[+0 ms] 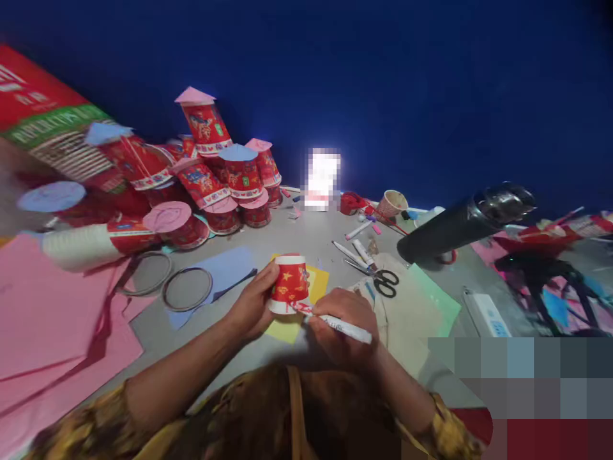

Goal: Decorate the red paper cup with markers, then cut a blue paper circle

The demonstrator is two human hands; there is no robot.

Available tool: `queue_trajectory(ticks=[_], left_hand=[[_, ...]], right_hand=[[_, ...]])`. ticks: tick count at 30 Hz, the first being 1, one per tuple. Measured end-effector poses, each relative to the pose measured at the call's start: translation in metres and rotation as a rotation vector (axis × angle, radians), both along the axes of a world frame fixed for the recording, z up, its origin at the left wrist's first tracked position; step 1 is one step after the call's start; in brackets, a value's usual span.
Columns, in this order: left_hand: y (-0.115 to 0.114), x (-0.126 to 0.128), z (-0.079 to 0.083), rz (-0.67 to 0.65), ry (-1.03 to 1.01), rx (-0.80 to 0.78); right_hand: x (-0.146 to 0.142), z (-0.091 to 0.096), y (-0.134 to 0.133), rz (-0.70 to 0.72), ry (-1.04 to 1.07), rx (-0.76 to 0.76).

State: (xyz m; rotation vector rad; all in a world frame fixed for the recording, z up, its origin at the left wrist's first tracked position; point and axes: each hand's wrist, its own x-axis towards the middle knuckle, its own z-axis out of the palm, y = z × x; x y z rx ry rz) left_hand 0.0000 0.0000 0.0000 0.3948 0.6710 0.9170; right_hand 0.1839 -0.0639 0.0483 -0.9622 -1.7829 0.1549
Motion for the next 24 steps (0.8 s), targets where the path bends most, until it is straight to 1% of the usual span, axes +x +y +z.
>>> queue_trajectory(ticks=[4, 9, 14, 18, 24], left_hand=[[-0.0012, -0.0012, -0.0010, -0.011, -0.012, 0.032], [-0.0016, -0.0005, 0.0008, -0.034, -0.029, 0.056], [-0.0010, -0.0004, 0.0044, -0.027, -0.035, -0.020], [-0.0003, -0.0019, 0.0037, -0.029, -0.052, -0.097], [0.0003, -0.0037, 0.0034, -0.074, -0.082, -0.126]], right_hand=[[-0.0020, -0.0007, -0.0004, 0.000, -0.017, 0.001], [-0.0004, -0.0005, -0.0002, -0.056, -0.009, 0.022], [0.0016, 0.0007, -0.0002, -0.109, -0.006, 0.022], [0.0008, 0.0025, -0.0007, -0.142, 0.015, 0.032], [-0.0005, 0.0048, -0.0015, -0.140, 0.061, 0.003]])
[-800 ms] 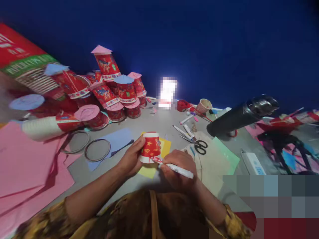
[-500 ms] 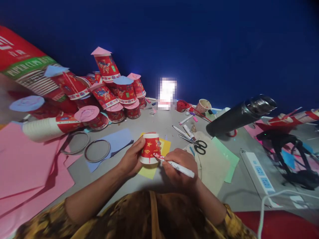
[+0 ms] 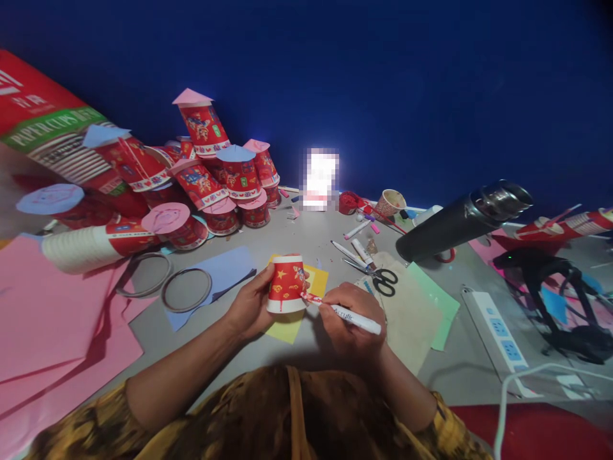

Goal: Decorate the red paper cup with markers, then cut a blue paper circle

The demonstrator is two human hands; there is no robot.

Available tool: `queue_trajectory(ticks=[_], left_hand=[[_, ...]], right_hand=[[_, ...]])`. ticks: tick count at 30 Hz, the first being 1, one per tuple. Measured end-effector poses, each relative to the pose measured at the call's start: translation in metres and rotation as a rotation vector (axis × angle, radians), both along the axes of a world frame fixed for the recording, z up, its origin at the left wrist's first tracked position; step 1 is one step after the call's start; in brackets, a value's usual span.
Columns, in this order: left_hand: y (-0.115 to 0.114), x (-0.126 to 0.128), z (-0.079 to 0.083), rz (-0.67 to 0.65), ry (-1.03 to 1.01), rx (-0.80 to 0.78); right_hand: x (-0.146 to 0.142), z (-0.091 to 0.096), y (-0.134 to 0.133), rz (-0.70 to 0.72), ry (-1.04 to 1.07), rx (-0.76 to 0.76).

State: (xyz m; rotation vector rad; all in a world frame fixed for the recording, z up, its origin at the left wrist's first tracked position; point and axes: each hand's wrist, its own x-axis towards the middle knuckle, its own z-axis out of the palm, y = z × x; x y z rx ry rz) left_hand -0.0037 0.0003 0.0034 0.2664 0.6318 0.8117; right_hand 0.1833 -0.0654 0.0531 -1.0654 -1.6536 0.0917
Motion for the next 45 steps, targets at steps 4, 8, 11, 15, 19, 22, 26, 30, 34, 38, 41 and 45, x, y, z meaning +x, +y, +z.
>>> queue_trajectory(ticks=[4, 8, 11, 15, 19, 22, 26, 30, 34, 38, 41, 45], left_hand=[[0.000, 0.000, 0.005, 0.020, 0.021, -0.029], [0.001, 0.001, 0.008, 0.036, 0.047, -0.049], [0.001, 0.002, 0.010, 0.032, 0.065, -0.061], [0.000, 0.003, 0.009, 0.021, 0.049, -0.038], [-0.001, 0.001, 0.005, -0.019, 0.000, 0.002], [-0.001, -0.001, 0.003, -0.024, -0.032, 0.016], [-0.001, -0.001, 0.002, -0.036, -0.020, 0.026], [0.000, -0.004, 0.000, -0.043, -0.015, 0.043], [0.001, -0.005, -0.002, -0.054, -0.013, 0.067], [0.000, -0.005, -0.003, -0.047, -0.016, 0.099], [0.000, -0.005, -0.004, -0.057, -0.024, 0.110], [0.000, -0.005, -0.004, -0.063, -0.008, 0.105]], right_hand=[[0.000, 0.001, -0.001, 0.012, 0.013, -0.028], [0.002, 0.003, -0.002, 0.044, 0.013, -0.089], [0.002, 0.003, -0.003, 0.061, 0.032, -0.110], [0.001, 0.002, -0.001, 0.043, 0.062, -0.040], [0.001, 0.000, 0.000, 0.048, 0.064, -0.030], [0.001, -0.001, 0.001, 0.046, 0.065, -0.032], [0.001, 0.000, 0.000, 0.031, 0.074, -0.037], [0.004, 0.005, -0.002, 0.072, 0.044, -0.131], [0.005, 0.006, -0.003, 0.107, 0.040, -0.159], [0.004, 0.004, -0.002, 0.081, 0.088, -0.101], [0.006, 0.004, -0.002, 0.099, 0.052, -0.137], [0.008, 0.006, -0.003, 0.168, 0.012, -0.218]])
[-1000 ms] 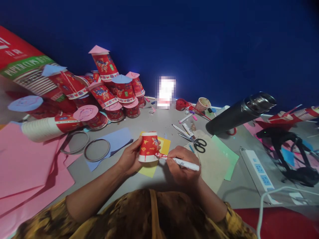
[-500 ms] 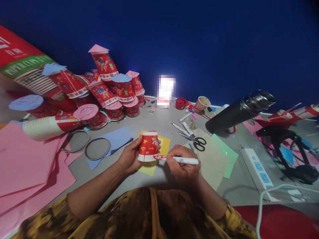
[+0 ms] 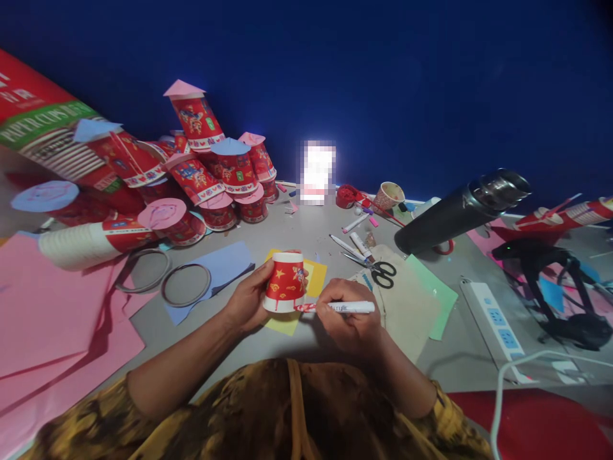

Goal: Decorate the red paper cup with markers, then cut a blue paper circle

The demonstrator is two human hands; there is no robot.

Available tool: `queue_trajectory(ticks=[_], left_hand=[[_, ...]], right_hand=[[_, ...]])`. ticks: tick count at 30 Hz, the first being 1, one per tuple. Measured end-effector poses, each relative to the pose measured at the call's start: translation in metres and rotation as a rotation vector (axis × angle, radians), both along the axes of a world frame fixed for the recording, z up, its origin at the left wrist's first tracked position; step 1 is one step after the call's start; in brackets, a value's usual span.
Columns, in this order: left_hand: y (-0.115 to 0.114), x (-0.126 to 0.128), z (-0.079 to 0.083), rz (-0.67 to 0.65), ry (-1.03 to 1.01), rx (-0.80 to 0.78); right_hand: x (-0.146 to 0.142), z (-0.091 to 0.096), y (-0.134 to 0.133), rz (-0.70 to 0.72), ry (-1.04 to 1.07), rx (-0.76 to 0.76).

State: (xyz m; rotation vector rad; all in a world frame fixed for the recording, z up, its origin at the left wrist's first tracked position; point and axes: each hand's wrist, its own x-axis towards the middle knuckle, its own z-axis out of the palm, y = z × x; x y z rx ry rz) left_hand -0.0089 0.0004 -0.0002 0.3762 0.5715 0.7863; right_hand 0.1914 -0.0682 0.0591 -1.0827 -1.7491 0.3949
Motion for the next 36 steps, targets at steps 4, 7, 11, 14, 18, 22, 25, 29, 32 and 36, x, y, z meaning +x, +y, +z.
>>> queue_trajectory(ticks=[4, 7, 11, 14, 18, 22, 25, 29, 32, 36], left_hand=[[0.0012, -0.0009, -0.0001, -0.001, -0.002, -0.010], [0.0014, -0.0014, -0.0010, 0.002, -0.012, 0.001], [0.0002, -0.0011, -0.0016, 0.001, 0.003, 0.001], [-0.0004, -0.0004, -0.0015, 0.014, 0.014, -0.004], [-0.0009, 0.0000, -0.0028, 0.020, -0.005, 0.007], [-0.0018, 0.0001, -0.0039, 0.005, -0.009, 0.018], [-0.0028, 0.0009, -0.0027, 0.002, 0.002, 0.028], [-0.0040, 0.0026, -0.0002, 0.007, 0.008, 0.044], [-0.0040, 0.0031, 0.0002, 0.005, 0.006, 0.031], [-0.0029, 0.0023, -0.0004, 0.021, 0.008, 0.008]], right_hand=[[-0.0018, -0.0016, 0.0001, -0.065, 0.032, 0.049], [-0.0020, -0.0022, 0.0004, -0.080, 0.042, 0.077], [0.0007, -0.0007, 0.0009, 0.030, 0.032, 0.015], [0.0006, -0.0007, 0.0010, 0.013, 0.030, 0.008], [-0.0028, -0.0028, 0.0006, -0.069, 0.037, 0.052], [-0.0044, -0.0054, 0.0008, -0.095, 0.051, 0.095], [-0.0044, -0.0071, 0.0014, -0.096, 0.058, 0.106], [-0.0054, -0.0080, 0.0021, -0.100, 0.068, 0.134], [-0.0058, -0.0072, 0.0021, -0.089, 0.060, 0.144], [-0.0046, -0.0065, 0.0019, -0.099, 0.069, 0.171]])
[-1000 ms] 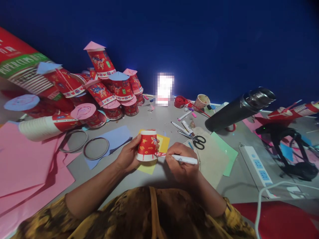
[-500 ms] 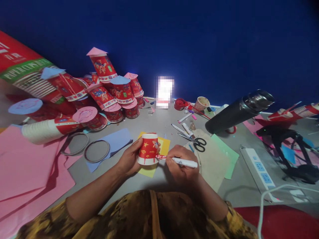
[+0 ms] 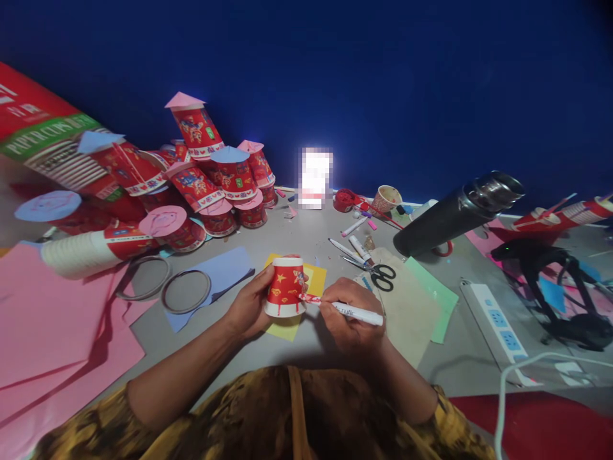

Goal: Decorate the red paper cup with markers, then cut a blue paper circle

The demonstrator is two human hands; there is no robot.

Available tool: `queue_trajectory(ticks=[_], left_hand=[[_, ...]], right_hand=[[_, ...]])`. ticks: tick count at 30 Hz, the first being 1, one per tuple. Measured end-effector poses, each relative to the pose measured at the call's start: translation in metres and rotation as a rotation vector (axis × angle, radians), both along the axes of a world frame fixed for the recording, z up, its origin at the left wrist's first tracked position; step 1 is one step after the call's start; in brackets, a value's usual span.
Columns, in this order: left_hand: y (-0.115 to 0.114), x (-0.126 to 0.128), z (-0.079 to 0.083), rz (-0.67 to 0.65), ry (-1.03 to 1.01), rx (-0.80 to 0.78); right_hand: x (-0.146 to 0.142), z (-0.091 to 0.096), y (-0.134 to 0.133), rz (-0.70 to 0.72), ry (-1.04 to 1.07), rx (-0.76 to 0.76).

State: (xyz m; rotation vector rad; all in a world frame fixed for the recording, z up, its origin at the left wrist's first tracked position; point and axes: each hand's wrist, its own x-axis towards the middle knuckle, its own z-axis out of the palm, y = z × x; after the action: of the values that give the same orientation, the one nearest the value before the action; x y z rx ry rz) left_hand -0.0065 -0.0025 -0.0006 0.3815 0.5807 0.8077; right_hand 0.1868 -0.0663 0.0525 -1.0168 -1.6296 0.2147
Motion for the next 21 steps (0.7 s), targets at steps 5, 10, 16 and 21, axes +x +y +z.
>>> queue_trajectory(ticks=[5, 10, 16, 21], left_hand=[[-0.0003, -0.0005, 0.0003, 0.014, 0.011, 0.019], [-0.0031, 0.0027, 0.0008, 0.019, 0.049, 0.105], [-0.0028, 0.0048, 0.0007, 0.015, 0.064, 0.084], [-0.0020, 0.0043, 0.0017, 0.040, 0.080, 0.087]], right_hand=[[0.0004, -0.0017, 0.0007, -0.010, -0.012, 0.003], [-0.0018, -0.0023, 0.0007, 0.000, -0.026, 0.009], [0.0003, -0.0004, -0.0009, 0.019, -0.039, 0.015], [0.0039, -0.0003, 0.0004, -0.028, -0.021, 0.026]])
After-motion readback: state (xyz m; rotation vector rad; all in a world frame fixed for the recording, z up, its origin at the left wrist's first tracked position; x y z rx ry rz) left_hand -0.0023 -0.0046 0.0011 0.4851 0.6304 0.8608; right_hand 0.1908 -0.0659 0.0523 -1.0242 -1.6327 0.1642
